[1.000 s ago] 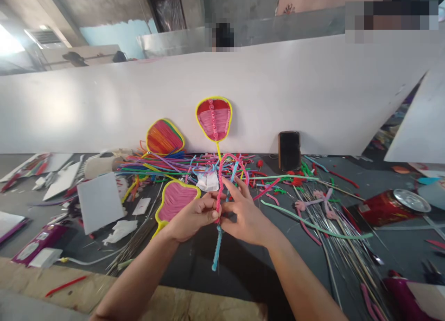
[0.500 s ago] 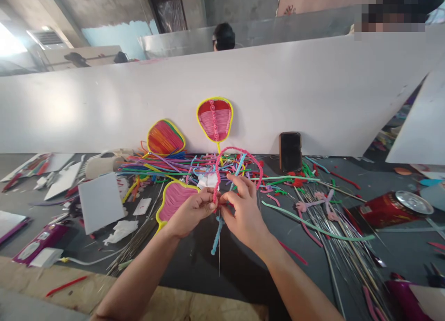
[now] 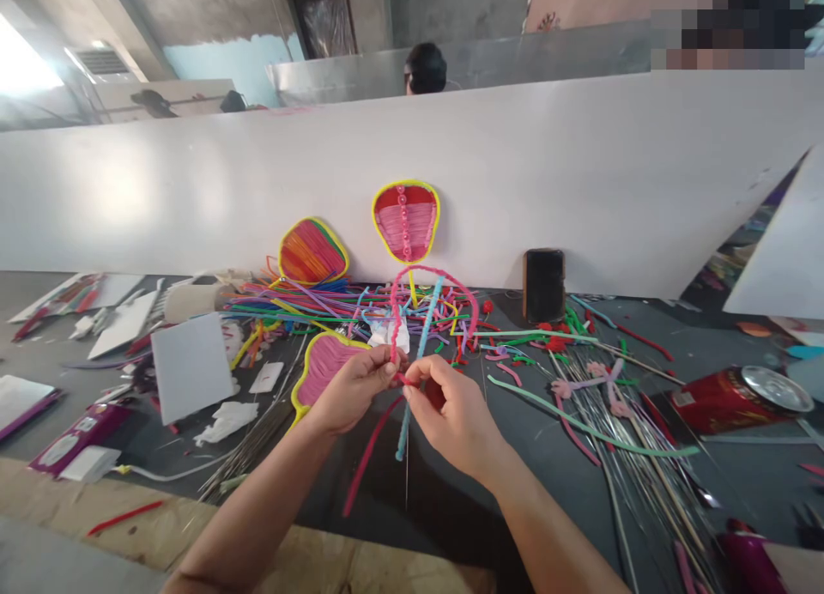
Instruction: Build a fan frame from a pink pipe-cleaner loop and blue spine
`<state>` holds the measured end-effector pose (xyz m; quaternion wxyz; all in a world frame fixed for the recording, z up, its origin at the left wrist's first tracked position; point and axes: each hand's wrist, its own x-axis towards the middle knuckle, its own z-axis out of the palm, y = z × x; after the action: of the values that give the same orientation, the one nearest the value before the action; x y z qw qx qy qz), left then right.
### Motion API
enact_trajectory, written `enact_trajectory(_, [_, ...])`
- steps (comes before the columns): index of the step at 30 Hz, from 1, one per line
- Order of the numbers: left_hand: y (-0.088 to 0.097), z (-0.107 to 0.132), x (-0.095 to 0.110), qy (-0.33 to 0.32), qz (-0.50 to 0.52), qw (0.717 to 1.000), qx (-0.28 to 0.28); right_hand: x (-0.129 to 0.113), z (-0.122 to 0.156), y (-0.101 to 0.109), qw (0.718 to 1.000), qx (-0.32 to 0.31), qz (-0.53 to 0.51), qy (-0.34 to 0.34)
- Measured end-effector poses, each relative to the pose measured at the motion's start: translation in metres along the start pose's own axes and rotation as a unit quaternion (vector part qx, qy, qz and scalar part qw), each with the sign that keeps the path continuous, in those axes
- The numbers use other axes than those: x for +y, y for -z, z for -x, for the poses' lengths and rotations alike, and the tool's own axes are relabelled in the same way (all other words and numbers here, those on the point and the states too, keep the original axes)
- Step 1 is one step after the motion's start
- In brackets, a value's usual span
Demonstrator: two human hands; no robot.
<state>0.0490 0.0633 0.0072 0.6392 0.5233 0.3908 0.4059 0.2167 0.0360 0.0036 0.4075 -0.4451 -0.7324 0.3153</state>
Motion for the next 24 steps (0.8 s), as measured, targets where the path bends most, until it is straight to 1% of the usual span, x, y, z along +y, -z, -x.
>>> enact_trajectory(2, [0.001, 0.001, 0.001, -0.010, -0.023, 1.000, 0.002, -0.001, 0.000, 0.002, 1.000, -0.022, -0.010, -0.014])
enact_trajectory(4, [0.002, 0.002, 0.002, -0.015, -0.046, 0.999, -0.005, 0.000, 0.000, 0.003, 0.999, -0.010, 0.030, 0.003])
enact_trajectory(6, [0.001, 0.003, 0.002, -0.018, -0.066, 0.998, -0.014, 0.004, -0.001, 0.001, 0.991, 0.042, 0.116, 0.043])
enact_trajectory(8, [0.000, 0.004, 0.003, -0.025, -0.081, 0.996, -0.016, 0.008, -0.002, -0.001, 0.972, 0.099, 0.200, 0.080])
enact_trajectory(9, [-0.001, 0.004, 0.004, -0.028, -0.085, 0.996, -0.014, 0.009, -0.003, -0.003, 0.964, 0.119, 0.218, 0.092])
enact_trajectory(10, [-0.001, 0.004, 0.004, -0.032, -0.088, 0.996, -0.011, 0.009, -0.003, -0.004, 0.964, 0.129, 0.214, 0.095])
enact_trajectory(11, [-0.001, 0.003, 0.005, -0.034, -0.088, 0.995, -0.009, 0.009, -0.003, -0.005, 0.970, 0.128, 0.189, 0.087])
enact_trajectory(14, [-0.001, 0.003, 0.007, -0.036, -0.083, 0.996, -0.006, 0.003, -0.003, -0.003, 0.994, 0.084, 0.070, 0.025])
enact_trajectory(16, [0.000, 0.004, 0.009, -0.039, -0.077, 0.996, -0.006, 0.001, -0.004, 0.000, 0.998, 0.054, 0.031, 0.001])
enact_trajectory(17, [0.000, 0.004, 0.009, -0.041, -0.075, 0.996, -0.005, 0.001, -0.004, 0.002, 0.998, 0.047, 0.033, 0.010])
enact_trajectory(19, [0.001, 0.005, 0.010, -0.043, -0.076, 0.996, -0.004, 0.004, -0.005, 0.006, 0.994, 0.052, 0.080, 0.059])
enact_trajectory(22, [0.002, 0.005, 0.010, -0.039, -0.089, 0.995, -0.002, 0.009, -0.006, 0.010, 0.972, 0.093, 0.171, 0.133])
enact_trajectory(23, [0.003, 0.005, 0.010, -0.037, -0.090, 0.995, 0.000, 0.010, -0.006, 0.011, 0.970, 0.100, 0.173, 0.137])
enact_trajectory(24, [0.004, 0.004, 0.009, -0.034, -0.089, 0.995, 0.002, 0.011, -0.006, 0.012, 0.975, 0.102, 0.151, 0.125])
